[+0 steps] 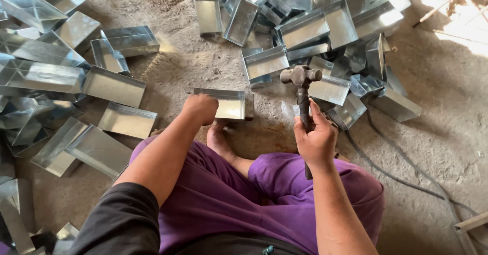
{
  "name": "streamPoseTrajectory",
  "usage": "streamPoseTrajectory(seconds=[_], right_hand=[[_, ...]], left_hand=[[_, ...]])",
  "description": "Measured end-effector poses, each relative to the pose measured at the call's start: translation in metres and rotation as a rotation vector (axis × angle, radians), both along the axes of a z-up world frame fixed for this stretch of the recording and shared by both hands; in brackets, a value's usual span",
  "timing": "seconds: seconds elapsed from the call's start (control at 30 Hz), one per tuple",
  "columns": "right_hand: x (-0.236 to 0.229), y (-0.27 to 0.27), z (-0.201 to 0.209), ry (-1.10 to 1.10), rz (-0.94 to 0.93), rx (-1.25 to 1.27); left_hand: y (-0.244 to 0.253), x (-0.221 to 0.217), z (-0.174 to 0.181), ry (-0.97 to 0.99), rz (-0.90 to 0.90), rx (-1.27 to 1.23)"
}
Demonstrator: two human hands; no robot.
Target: The person sits on the floor and repeatedly hammers small rectangular metal boxes with a hammer. They pick up each box, place it on a small block, strike it several times, and then toss it aside. The person handles the boxes one at a time and continues this process throughout the clip.
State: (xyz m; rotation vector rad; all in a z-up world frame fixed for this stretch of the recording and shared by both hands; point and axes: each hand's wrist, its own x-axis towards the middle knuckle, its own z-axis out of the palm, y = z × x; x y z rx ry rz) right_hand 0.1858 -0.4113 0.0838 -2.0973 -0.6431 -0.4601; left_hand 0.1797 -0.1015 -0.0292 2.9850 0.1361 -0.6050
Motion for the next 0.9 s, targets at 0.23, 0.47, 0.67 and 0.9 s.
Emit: streamPoseTrajectory(seconds=[0.23, 0.47, 0.67, 0.9], right_hand=[[0.004, -0.005, -0.004, -0.252, 0.117, 0.134], [0.013, 0.03, -0.078, -0.056, 0.15, -0.213], [0.016, 0.039, -0.077, -0.008, 0.065, -0.266], [0.008, 0.045, -0.081, 0.147, 0.074, -0.315]], left_hand=[[-0.019, 0.018, 0.017, -0.053, -0.044, 0.11], [-0.002, 0.022, 0.001, -0.076, 0.053, 0.002], [0.0, 0.024, 0.0, -0.086, 0.071, -0.004], [0.002, 0.019, -0.001, -0.119, 0.076, -0.03]])
